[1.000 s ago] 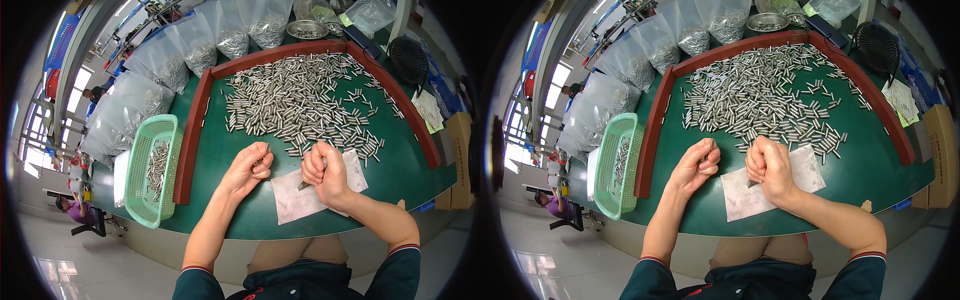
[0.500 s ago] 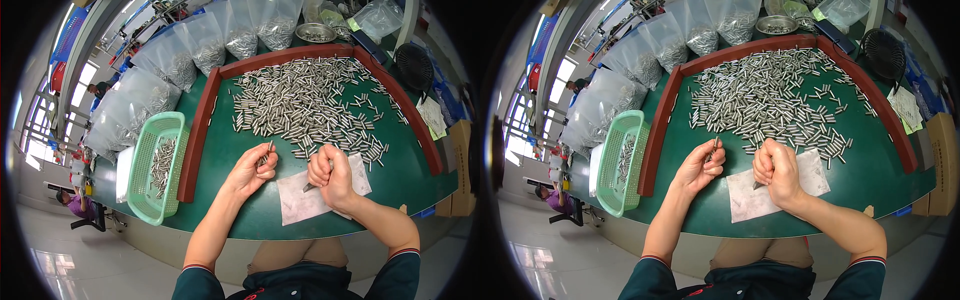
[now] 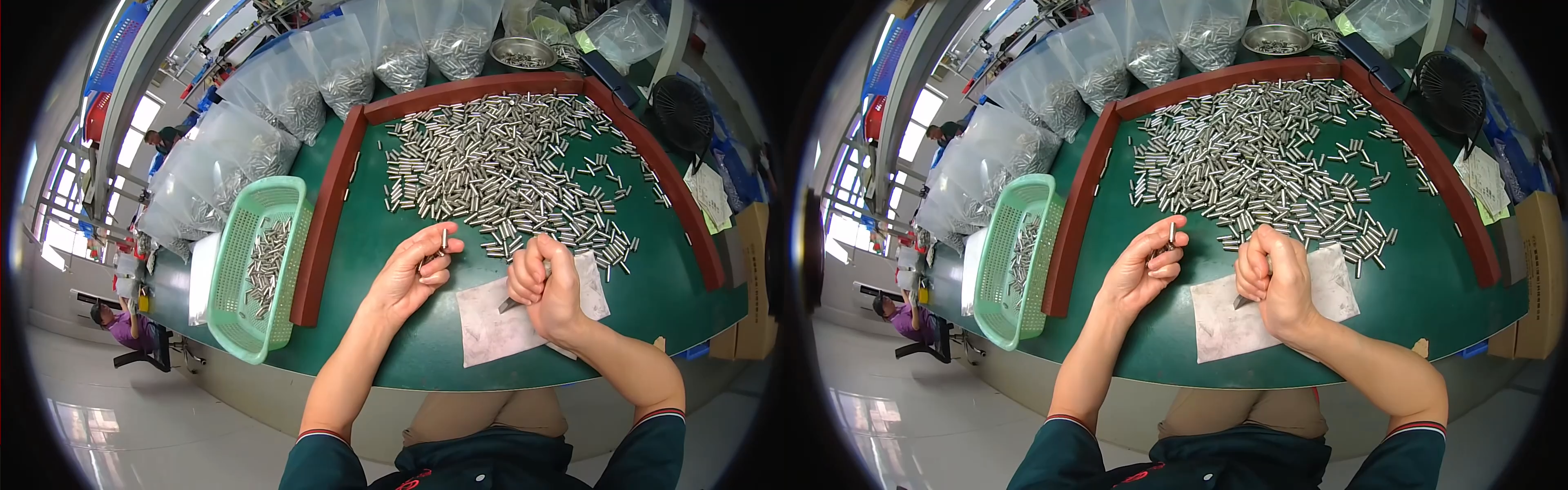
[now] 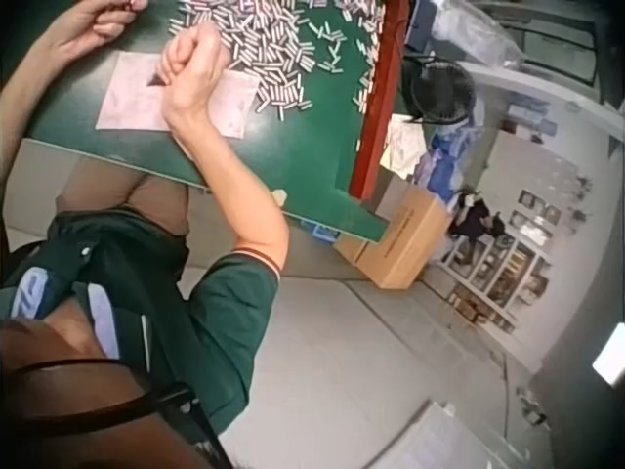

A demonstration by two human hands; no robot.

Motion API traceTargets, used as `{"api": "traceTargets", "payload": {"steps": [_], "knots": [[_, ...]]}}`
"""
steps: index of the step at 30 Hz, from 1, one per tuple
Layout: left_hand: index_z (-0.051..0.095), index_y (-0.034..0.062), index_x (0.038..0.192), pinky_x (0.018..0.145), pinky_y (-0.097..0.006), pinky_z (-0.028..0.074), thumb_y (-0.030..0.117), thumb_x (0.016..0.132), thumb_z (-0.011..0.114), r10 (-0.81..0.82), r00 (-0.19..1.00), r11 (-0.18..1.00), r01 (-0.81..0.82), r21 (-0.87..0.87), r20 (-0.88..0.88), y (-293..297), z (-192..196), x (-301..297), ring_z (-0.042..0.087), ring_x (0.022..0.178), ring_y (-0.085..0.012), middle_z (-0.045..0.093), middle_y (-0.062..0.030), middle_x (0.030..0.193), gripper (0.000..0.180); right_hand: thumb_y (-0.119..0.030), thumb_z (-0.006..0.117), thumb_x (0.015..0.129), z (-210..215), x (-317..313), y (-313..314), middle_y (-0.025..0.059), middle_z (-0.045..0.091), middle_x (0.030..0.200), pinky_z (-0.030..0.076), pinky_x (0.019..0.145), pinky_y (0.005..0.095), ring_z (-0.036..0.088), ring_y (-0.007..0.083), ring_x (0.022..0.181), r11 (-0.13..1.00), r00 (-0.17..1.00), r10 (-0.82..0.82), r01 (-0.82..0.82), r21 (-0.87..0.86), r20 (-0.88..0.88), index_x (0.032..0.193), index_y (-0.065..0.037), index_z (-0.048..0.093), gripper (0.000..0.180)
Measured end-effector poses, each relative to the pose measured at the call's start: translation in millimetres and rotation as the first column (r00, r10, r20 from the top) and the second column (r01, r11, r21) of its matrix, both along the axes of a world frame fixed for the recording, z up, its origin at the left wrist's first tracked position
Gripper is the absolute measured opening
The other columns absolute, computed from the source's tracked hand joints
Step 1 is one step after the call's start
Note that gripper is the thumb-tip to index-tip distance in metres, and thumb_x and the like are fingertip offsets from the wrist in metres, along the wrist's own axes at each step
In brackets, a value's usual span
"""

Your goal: Assembling and inspecting small metal cylindrical components using a handheld stylus and cloth at a factory workbench.

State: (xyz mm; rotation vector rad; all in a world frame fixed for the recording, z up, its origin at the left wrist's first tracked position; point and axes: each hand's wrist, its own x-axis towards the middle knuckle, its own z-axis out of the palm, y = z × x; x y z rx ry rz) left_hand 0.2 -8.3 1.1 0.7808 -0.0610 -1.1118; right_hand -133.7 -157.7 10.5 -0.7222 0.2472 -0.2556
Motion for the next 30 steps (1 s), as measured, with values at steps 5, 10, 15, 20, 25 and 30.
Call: {"api": "traceTargets", "payload": {"steps": [5, 10, 15, 20, 25, 30], "knots": [[0.049, -0.0005, 0.106, 0.042, -0.016, 0.028, 0.01, 0.085, 0.049, -0.007, 1.0, 1.0, 0.007, -0.007, -0.006, -2, -3, 3, 0.032, 0.049, -0.0027, 0.059, -0.0106, 0.088, 0.023, -0.025, 0.032, 0.089, 1, 1, -3, -0.0002, 0.028, 0.044, 0.02, 0.038, 0.0228, 0.02, 0.0075, 0.038, 1.0, 1.0, 0.002, -0.002, -0.006, -0.011, 0.053, -0.009, 0.029, 0.039], [0.049, 0.0003, 0.103, 0.044, -0.017, 0.025, 0.02, 0.09, 0.045, 0.023, 1.0, 1.0, -0.023, -0.009, 0.01, 10, 5, 1, 0.029, 0.049, -0.0035, 0.043, -0.0003, 0.067, 0.024, -0.023, 0.033, 0.088, 4, 2, 7, -0.0004, 0.025, 0.044, 0.018, 0.037, 0.0229, 0.02, 0.0074, 0.037, 0.999, 1.0, -0.002, 0.002, 0.039, -0.006, 0.053, -0.01, 0.028, 0.038], [0.055, 0.0012, 0.09, 0.042, -0.023, 0.032, 0.01, 0.087, 0.047, 0.044, 0.215, 0.788, -0.608, 0.098, 0.976, 37, 41, 9, 0.043, 0.048, -0.0098, 0.05, -0.0012, 0.06, 0.012, -0.027, 0.032, 0.089, 2, -3, 8, -0.0015, 0.025, 0.044, 0.018, 0.036, 0.0231, 0.019, 0.0077, 0.037, 0.999, 0.999, -0.032, 0.032, 0.009, -0.005, 0.053, -0.012, 0.027, 0.04], [0.056, -0.0015, 0.089, 0.061, -0.04, 0.045, 0.006, 0.083, 0.047, -0.484, -0.309, 0.191, -0.95, -0.246, 0.818, 98, 82, 38, 0.057, 0.071, -0.0358, 0.059, -0.0197, 0.078, 0.013, -0.025, 0.031, 0.089, 1, -2, 6, -0.0012, 0.025, 0.044, 0.018, 0.036, 0.023, 0.019, 0.0078, 0.037, 1.0, 1.0, -0.024, 0.024, -0.001, 0.008, 0.053, -0.011, 0.028, 0.038], [0.058, 0.0055, 0.099, 0.088, -0.047, 0.03, 0.015, 0.076, 0.059, -0.809, -0.172, 0.06, -0.975, -0.212, 0.562, 127, 65, 42, 0.047, 0.101, -0.0301, 0.054, -0.0126, 0.103, 0.024, -0.023, 0.032, 0.088, 3, 3, 10, 0.0004, 0.026, 0.045, 0.019, 0.037, 0.0228, 0.019, 0.008, 0.038, 1.0, 1.0, -0.001, 0.001, -0.003, 0.025, 0.054, -0.009, 0.028, 0.037], [0.059, 0.0055, 0.074, 0.068, -0.036, 0.035, 0.006, 0.067, 0.064, -0.459, -0.467, 0.727, -0.687, 0.018, 0.756, 22, 57, 5, 0.05, 0.074, -0.0248, 0.054, -0.0066, 0.072, 0.008, -0.025, 0.032, 0.089, -1, -4, 2, 0.0011, 0.027, 0.045, 0.02, 0.038, 0.0229, 0.02, 0.0084, 0.039, 0.997, 0.995, -0.059, 0.062, -0.041, 0.078, 0.053, -0.009, 0.029, 0.04]]}}
